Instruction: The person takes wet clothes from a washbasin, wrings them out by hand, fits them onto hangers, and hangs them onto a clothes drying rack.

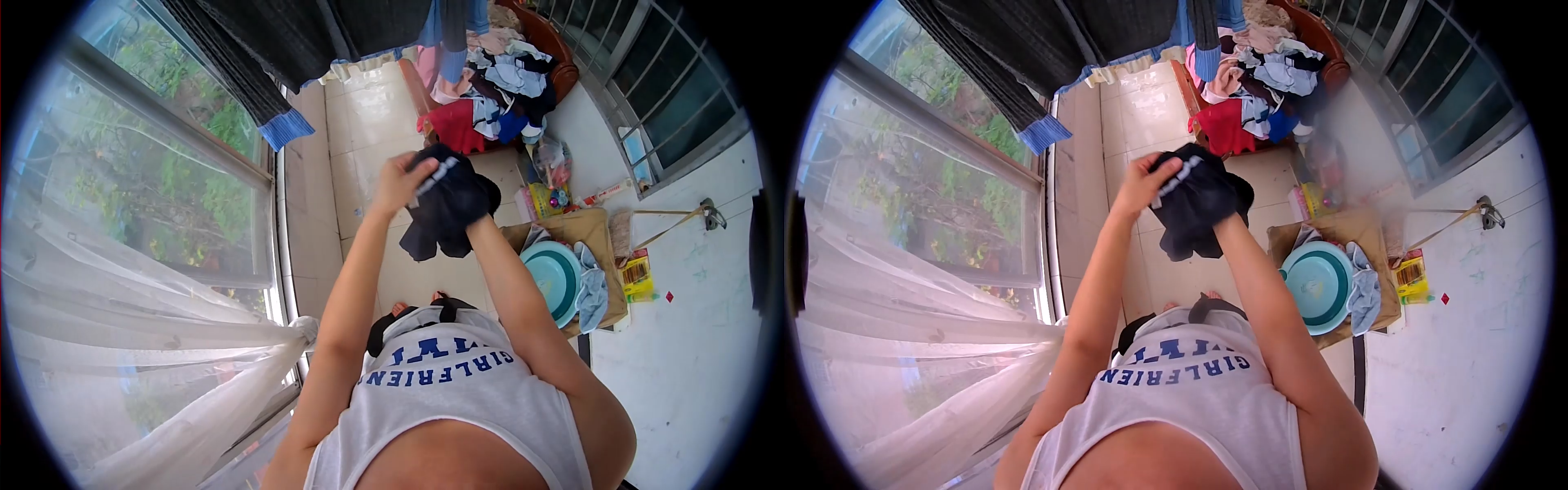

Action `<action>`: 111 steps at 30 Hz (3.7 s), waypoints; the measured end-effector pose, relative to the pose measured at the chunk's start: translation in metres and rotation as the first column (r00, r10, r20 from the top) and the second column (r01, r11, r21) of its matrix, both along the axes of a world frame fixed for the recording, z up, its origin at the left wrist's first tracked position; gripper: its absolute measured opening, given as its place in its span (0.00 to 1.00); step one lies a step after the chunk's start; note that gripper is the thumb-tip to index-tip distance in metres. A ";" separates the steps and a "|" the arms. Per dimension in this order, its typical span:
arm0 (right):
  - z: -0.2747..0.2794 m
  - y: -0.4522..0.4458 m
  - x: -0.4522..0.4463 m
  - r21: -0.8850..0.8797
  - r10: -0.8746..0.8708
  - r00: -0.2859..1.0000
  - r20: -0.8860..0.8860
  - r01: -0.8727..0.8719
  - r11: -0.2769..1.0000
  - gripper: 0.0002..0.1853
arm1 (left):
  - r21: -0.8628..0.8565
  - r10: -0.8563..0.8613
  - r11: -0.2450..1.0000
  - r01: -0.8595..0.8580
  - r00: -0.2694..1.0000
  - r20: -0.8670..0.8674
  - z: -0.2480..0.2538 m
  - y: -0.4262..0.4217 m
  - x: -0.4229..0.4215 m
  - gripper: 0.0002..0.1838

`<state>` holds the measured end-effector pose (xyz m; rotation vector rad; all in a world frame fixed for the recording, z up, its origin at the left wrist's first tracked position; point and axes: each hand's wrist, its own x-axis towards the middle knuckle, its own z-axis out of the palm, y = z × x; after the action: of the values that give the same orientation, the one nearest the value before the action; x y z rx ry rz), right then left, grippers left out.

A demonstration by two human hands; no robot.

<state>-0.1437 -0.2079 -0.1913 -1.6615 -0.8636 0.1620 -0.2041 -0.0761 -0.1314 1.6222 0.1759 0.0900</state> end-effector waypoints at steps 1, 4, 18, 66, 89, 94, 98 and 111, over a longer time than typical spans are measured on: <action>-0.003 0.005 0.001 -0.012 0.005 1.000 0.020 -0.005 1.000 0.11 | 0.114 0.044 0.993 -0.045 0.999 0.010 -0.006 0.013 0.006 0.13; 0.009 -0.001 -0.022 0.144 -0.046 0.772 -0.634 0.176 0.974 0.15 | 0.362 0.251 0.897 -0.254 0.966 0.056 -0.026 0.034 0.008 0.17; 0.121 -0.076 0.007 0.430 -0.088 0.760 -0.644 0.455 0.779 0.09 | -0.863 0.056 0.449 -0.232 0.971 -0.232 -0.045 0.097 -0.031 0.17; 0.058 -0.023 -0.034 -0.014 -0.010 0.909 -0.418 0.005 1.000 0.06 | 0.052 -0.021 0.998 0.023 0.999 -0.041 0.041 -0.022 -0.006 0.14; 0.016 0.027 -0.046 0.479 0.364 0.593 -0.718 0.042 0.877 0.16 | 0.793 0.078 0.507 -0.338 0.934 0.349 0.061 -0.022 -0.029 0.12; -0.004 0.042 -0.037 0.153 -0.052 0.916 -0.397 0.122 0.981 0.15 | 0.818 -0.020 0.481 -0.315 0.929 0.370 0.044 -0.043 -0.035 0.10; -0.013 0.049 -0.030 -0.186 -0.125 0.992 0.025 0.128 0.974 0.15 | 0.798 0.077 0.491 -0.350 0.930 0.360 0.052 -0.031 -0.039 0.11; -0.131 0.032 0.055 0.110 -0.121 0.980 -0.158 0.139 0.984 0.15 | 0.848 -0.018 0.485 -0.212 0.967 0.253 0.058 -0.044 -0.049 0.12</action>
<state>-0.0887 -0.1756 -0.3218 -1.5651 -0.6363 0.1402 -0.2533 -0.1199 -0.0733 2.6305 0.0265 0.5392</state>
